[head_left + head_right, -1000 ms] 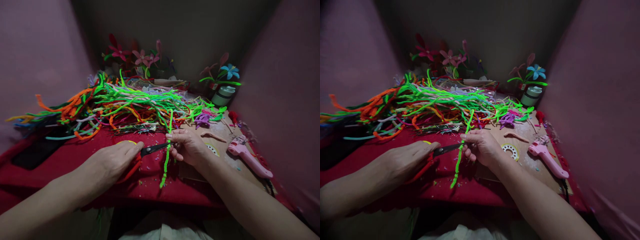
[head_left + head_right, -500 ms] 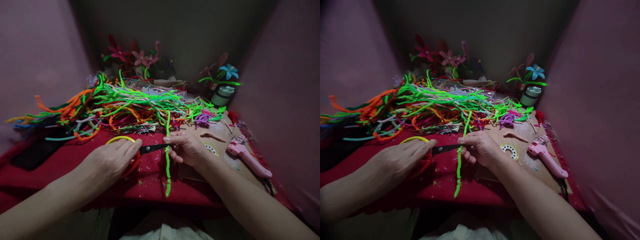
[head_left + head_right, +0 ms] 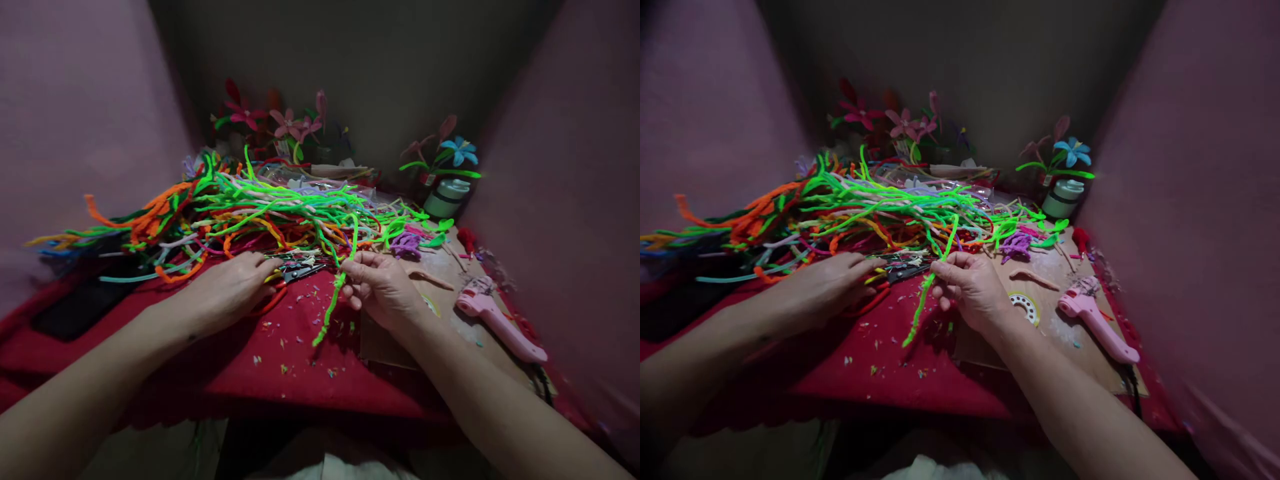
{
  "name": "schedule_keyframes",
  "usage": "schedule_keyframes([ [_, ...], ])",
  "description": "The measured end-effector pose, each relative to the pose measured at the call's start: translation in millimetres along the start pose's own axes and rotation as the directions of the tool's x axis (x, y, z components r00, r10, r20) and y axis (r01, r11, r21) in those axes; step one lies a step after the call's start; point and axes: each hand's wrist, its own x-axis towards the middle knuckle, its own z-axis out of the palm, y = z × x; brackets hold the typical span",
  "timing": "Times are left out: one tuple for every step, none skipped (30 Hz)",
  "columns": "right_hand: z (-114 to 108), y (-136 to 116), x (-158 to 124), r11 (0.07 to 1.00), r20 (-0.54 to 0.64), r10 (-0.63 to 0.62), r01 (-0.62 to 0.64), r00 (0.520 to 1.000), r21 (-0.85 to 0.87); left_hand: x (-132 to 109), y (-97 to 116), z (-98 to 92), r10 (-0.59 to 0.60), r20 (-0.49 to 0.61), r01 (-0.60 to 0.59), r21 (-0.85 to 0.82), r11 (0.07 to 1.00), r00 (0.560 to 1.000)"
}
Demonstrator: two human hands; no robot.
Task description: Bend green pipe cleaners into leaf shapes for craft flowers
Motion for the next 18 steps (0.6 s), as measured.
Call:
schedule_keyframes([
  [1, 1, 0, 1.000, -0.016, -0.012, 0.012, 1.000, -0.007, 4, 7, -5.1, 0.004, -0.047, -0.004, 0.002, 1.000, 0.999],
  [2, 3, -1, 1.000, -0.034, -0.025, 0.024, 0.999, -0.015, 7, 16, -9.8, 0.017, -0.098, -0.022, -0.045, 0.999, 0.995],
  [3, 5, -1, 0.999, -0.049, -0.038, 0.037, 0.998, -0.026, 10, 25, -13.6, 0.045, -0.128, -0.064, -0.149, 0.987, 0.991],
  [4, 6, -1, 0.998, -0.060, -0.052, 0.050, 0.997, -0.036, 13, 35, -16.0, 0.062, -0.132, -0.094, -0.256, 0.962, 0.989],
  [4, 8, -2, 0.997, -0.064, -0.066, 0.063, 0.996, -0.045, 15, 45, -16.9, 0.084, -0.130, -0.123, -0.330, 0.936, 0.988],
  [5, 10, -3, 0.996, -0.065, -0.077, 0.073, 0.995, -0.055, 18, 54, -16.3, 0.102, -0.130, -0.143, -0.363, 0.921, 0.986],
  [6, 11, -3, 0.995, -0.065, -0.084, 0.080, 0.994, -0.065, 20, 62, -14.6, 0.107, -0.157, -0.158, -0.366, 0.917, 0.982],
  [7, 11, -3, 0.994, -0.067, -0.089, 0.084, 0.994, -0.072, 22, 67, -12.5, 0.108, -0.196, -0.174, -0.359, 0.917, 0.975],
  [7, 11, -3, 0.993, -0.076, -0.092, 0.086, 0.993, -0.076, 24, 71, -10.3, 0.109, -0.221, -0.186, -0.361, 0.914, 0.969],
  [7, 10, -3, 0.993, -0.090, -0.095, 0.088, 0.991, -0.080, 25, 71, -8.7, 0.106, -0.241, -0.193, -0.372, 0.908, 0.965],
  [6, 9, -3, 0.992, -0.110, -0.102, 0.092, 0.989, -0.086, 27, 70, -7.8, 0.097, -0.250, -0.193, -0.394, 0.899, 0.963],
  [5, 7, -2, 0.991, -0.133, -0.113, 0.101, 0.985, -0.090, 28, 67, -7.7, 0.077, -0.249, -0.179, -0.419, 0.890, 0.965],
  [4, 5, -1, 0.989, -0.156, -0.127, 0.114, 0.980, -0.091, 29, 62, -8.3, 0.047, -0.239, -0.151, -0.440, 0.885, 0.970],
  [3, 4, 0, 0.988, -0.174, -0.141, 0.127, 0.974, -0.091, 30, 57, -9.1, 0.014, -0.223, -0.117, -0.454, 0.883, 0.975],
  [2, 2, 1, 0.987, -0.188, -0.151, 0.137, 0.970, -0.088, 31, 52, -10.1, -0.005, -0.193, -0.087, -0.463, 0.882, 0.981],
  [1, 1, 2, 0.987, -0.195, -0.155, 0.141, 0.969, -0.083, 32, 47, -10.9, 0.004, -0.149, -0.074, -0.467, 0.881, 0.989],
  [1, 0, 2, 0.987, -0.197, -0.153, 0.140, 0.968, -0.077, 33, 44, -11.5, 0.032, -0.105, -0.079, -0.473, 0.877, 0.994],
  [1, 0, 2, 0.988, -0.197, -0.150, 0.138, 0.969, -0.075, 34, 42, -11.7, 0.064, -0.074, -0.092, -0.485, 0.870, 0.995],
])
